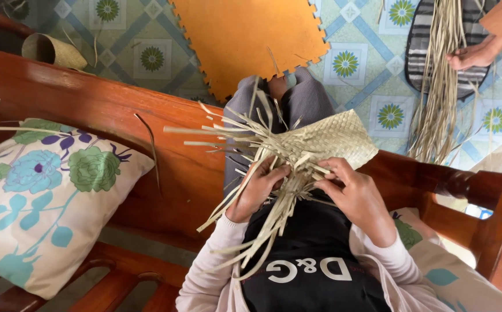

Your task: Weaving a basket using dried plant fibers while sitting on a bench.

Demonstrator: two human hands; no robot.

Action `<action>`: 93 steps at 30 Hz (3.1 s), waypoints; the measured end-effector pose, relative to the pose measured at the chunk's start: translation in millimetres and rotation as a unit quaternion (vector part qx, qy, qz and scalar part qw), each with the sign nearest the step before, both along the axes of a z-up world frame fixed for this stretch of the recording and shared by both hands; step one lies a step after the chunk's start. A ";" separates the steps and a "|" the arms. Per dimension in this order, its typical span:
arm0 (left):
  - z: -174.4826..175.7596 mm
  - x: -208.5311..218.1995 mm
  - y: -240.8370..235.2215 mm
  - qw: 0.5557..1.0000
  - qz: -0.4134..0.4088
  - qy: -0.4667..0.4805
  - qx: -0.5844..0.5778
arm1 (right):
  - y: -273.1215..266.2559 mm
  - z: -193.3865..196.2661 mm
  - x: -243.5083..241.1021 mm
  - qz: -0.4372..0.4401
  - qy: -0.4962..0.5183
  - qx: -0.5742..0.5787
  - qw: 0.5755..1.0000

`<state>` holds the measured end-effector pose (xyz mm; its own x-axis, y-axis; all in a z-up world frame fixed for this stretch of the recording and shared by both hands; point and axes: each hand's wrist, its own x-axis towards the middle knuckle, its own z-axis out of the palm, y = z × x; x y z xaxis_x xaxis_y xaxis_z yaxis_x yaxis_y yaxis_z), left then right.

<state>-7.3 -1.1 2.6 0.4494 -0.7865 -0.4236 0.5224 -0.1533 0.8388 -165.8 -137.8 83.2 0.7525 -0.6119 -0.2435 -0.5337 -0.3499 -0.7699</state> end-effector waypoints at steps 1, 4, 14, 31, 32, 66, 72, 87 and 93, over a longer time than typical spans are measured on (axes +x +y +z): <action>15.6 4.8 -3.5 1.000 0.005 0.001 -0.005 | -1.3 -1.9 3.2 0.005 0.001 -0.005 1.000; 43.8 11.5 -5.2 0.998 0.063 0.000 0.009 | -2.5 -9.7 8.4 0.004 -0.036 0.062 0.997; 85.5 19.1 1.4 0.998 0.022 -0.018 0.059 | 2.9 -12.4 16.1 -0.003 -0.079 0.127 0.989; 233.9 38.0 125.3 0.824 0.086 -0.427 -0.364 | -9.4 -47.2 2.1 0.008 0.019 0.147 0.989; 230.6 37.1 126.5 0.817 0.145 -0.397 -0.392 | -9.0 -43.0 4.7 -0.004 0.031 0.145 0.989; 154.1 139.1 96.4 0.760 0.380 -0.502 -0.163 | -17.6 -38.1 -6.8 0.050 -0.068 0.203 0.976; 204.7 61.7 9.8 0.925 -0.169 -0.316 -0.128 | -12.0 -11.8 -6.5 0.012 -0.045 0.250 0.967; 117.7 41.6 -31.7 0.899 -0.344 -0.262 0.072 | -31.7 -55.9 -25.4 -0.050 -0.286 0.157 0.944; 143.3 47.0 -22.5 0.904 -0.327 -0.266 0.067 | -17.2 -41.2 -1.8 -0.176 -0.348 0.224 0.893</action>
